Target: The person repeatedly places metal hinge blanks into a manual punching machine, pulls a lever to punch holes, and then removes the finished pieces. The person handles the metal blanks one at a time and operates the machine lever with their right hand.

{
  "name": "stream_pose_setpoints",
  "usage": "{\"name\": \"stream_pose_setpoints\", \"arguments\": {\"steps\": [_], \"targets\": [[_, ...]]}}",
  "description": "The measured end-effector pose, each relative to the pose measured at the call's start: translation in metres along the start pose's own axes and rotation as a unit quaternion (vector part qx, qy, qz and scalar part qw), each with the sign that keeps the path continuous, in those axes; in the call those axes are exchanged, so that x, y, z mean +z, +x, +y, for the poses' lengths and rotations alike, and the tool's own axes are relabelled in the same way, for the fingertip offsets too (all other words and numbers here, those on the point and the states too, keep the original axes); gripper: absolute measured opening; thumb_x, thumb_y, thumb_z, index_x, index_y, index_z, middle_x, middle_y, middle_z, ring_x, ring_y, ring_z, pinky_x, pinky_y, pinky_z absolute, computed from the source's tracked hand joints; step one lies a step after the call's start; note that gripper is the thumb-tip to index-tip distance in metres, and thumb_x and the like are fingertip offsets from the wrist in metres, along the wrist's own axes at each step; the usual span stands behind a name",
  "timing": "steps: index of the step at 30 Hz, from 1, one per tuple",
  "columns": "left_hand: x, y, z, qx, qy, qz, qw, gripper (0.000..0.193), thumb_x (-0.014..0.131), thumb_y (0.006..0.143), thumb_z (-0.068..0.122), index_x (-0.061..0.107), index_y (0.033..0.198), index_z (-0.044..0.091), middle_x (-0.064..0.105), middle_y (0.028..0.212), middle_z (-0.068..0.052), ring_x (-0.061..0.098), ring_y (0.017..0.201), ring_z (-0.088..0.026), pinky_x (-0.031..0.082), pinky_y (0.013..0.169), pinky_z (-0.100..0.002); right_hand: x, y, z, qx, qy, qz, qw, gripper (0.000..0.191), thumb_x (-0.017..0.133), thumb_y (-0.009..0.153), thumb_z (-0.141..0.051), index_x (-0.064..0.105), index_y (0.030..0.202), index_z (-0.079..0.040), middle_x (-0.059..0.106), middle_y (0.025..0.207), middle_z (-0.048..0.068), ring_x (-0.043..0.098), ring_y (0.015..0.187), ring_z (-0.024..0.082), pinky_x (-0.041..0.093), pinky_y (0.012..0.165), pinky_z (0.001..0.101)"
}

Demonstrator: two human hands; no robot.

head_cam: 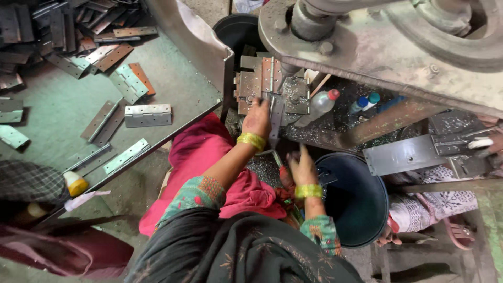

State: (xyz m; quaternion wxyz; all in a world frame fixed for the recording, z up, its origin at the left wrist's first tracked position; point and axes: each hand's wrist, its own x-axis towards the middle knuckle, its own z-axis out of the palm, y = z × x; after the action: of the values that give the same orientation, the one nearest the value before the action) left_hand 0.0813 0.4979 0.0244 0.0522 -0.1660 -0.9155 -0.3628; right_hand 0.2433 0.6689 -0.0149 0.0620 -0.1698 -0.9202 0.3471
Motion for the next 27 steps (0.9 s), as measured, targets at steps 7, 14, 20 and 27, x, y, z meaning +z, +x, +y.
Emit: {"name": "stream_pose_setpoints", "arguments": {"steps": [7,14,20,27], "targets": [[0.014,-0.023,0.013,0.091,0.302,-0.136,0.939,0.062,0.042,0.099,0.021,0.037,0.152,-0.01,0.034,0.163,-0.023,0.025,0.155,-0.036,0.015,0.12,-0.06,0.011,-0.056,0.031,0.095,-0.139,-0.132,0.977,0.084,0.086,0.072,-0.039,0.048,0.14,-0.006,0.069,0.119,0.026,0.066,0.113,0.044,0.053,0.093,0.0518],[0.019,0.02,0.028,0.057,0.347,-0.135,0.926,0.051,0.042,0.098,0.02,0.051,0.142,-0.005,0.035,0.162,-0.023,0.022,0.155,-0.037,0.006,0.12,-0.068,-0.043,-0.03,-0.015,0.095,-0.181,-0.156,0.966,0.084,0.087,0.073,-0.039,0.048,0.14,-0.008,0.07,0.114,0.025,0.067,0.109,0.044,0.053,0.089,0.0529],[-0.007,0.017,0.03,0.069,0.31,-0.124,0.94,0.051,0.046,0.094,0.019,0.057,0.14,-0.001,0.038,0.161,-0.022,0.026,0.154,-0.036,0.006,0.122,-0.065,0.038,-0.054,0.036,0.126,-0.034,-0.126,0.983,0.064,0.084,0.072,-0.034,0.06,0.125,-0.009,0.074,0.112,0.022,0.072,0.106,0.04,0.056,0.09,0.048],[0.004,0.025,0.01,0.137,0.365,-0.103,0.915,0.046,0.046,0.094,0.024,0.067,0.127,-0.001,0.042,0.156,-0.022,0.029,0.151,-0.036,0.006,0.121,-0.064,0.013,-0.039,0.066,0.1,-0.111,-0.109,0.983,0.069,0.091,0.066,-0.033,0.059,0.121,-0.007,0.071,0.115,0.022,0.068,0.11,0.041,0.054,0.091,0.0475]]}}
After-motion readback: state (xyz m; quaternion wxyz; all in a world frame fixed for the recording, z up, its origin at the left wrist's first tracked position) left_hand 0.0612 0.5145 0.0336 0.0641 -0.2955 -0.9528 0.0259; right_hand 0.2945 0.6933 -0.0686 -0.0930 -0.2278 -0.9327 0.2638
